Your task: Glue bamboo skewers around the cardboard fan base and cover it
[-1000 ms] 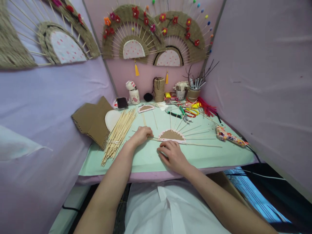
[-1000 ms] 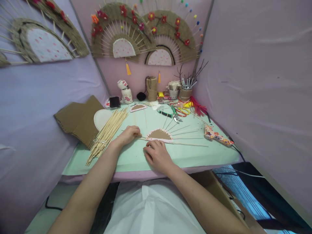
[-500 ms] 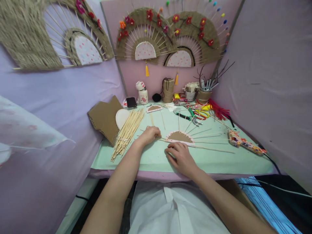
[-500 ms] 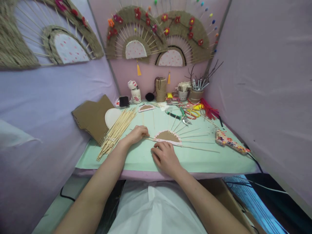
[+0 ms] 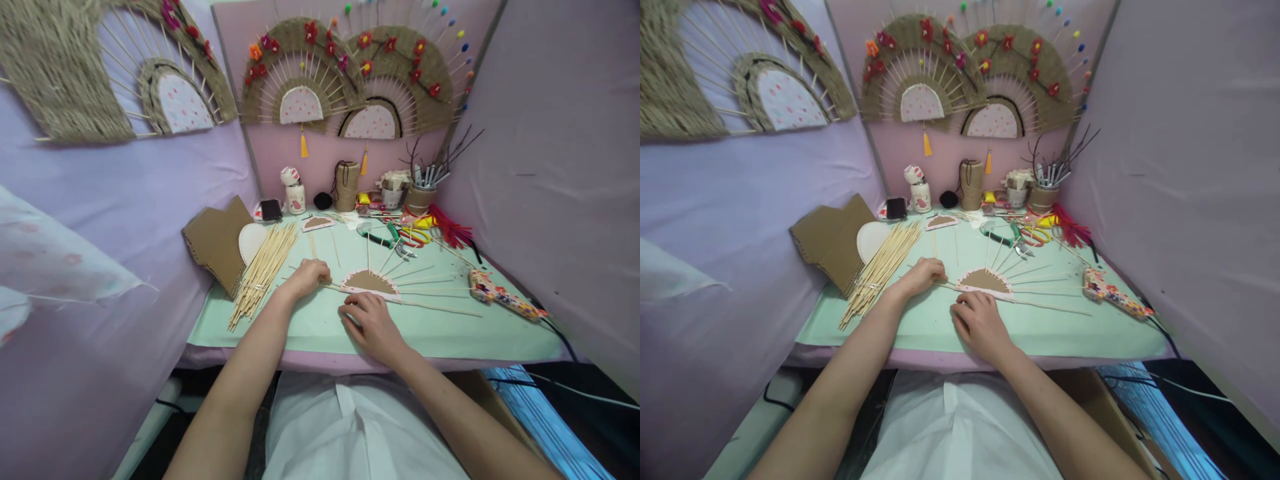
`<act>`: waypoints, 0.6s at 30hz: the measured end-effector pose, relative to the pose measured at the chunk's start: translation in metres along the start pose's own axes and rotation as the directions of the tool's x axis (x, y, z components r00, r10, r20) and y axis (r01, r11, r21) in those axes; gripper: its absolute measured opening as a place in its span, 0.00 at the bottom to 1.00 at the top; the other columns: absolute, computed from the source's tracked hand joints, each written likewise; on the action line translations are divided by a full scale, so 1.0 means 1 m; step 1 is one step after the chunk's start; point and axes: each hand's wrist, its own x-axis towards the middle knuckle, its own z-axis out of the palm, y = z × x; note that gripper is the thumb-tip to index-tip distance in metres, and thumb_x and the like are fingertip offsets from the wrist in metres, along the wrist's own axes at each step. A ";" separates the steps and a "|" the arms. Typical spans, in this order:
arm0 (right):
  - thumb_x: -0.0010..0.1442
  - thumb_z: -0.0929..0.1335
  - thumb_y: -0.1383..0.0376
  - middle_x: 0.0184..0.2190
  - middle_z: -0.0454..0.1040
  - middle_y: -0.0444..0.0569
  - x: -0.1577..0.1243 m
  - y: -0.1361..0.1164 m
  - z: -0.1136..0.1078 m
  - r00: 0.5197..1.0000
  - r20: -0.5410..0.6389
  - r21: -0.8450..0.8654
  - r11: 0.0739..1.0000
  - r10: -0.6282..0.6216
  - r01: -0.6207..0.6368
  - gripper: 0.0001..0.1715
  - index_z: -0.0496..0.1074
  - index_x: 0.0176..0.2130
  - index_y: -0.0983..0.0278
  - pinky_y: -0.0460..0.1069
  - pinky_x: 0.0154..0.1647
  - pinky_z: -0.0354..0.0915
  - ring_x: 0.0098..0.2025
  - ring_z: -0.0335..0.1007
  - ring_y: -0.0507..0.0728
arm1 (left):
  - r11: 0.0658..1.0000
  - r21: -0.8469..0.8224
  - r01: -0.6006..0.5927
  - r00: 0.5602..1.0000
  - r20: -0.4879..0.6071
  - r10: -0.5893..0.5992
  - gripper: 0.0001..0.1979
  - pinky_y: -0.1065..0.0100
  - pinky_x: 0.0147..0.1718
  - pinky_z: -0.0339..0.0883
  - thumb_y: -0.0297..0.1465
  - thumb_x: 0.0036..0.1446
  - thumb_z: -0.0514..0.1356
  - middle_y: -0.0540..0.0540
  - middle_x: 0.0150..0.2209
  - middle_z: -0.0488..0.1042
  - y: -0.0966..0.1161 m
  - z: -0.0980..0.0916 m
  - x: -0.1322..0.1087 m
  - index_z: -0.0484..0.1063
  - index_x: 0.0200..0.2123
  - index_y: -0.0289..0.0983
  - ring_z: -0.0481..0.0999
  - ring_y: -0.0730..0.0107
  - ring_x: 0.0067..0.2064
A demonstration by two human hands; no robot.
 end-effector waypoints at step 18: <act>0.67 0.65 0.66 0.42 0.74 0.52 0.000 0.000 0.001 1.000 -0.008 -0.008 1.000 -0.005 0.005 0.08 0.74 0.41 0.60 0.56 0.48 0.58 0.48 0.67 0.60 | 1.000 -0.008 -0.016 1.000 0.008 0.016 0.15 0.69 0.39 0.60 0.17 0.49 0.53 0.48 0.30 0.75 -0.001 -0.001 0.000 0.79 0.29 0.36 0.71 0.70 0.34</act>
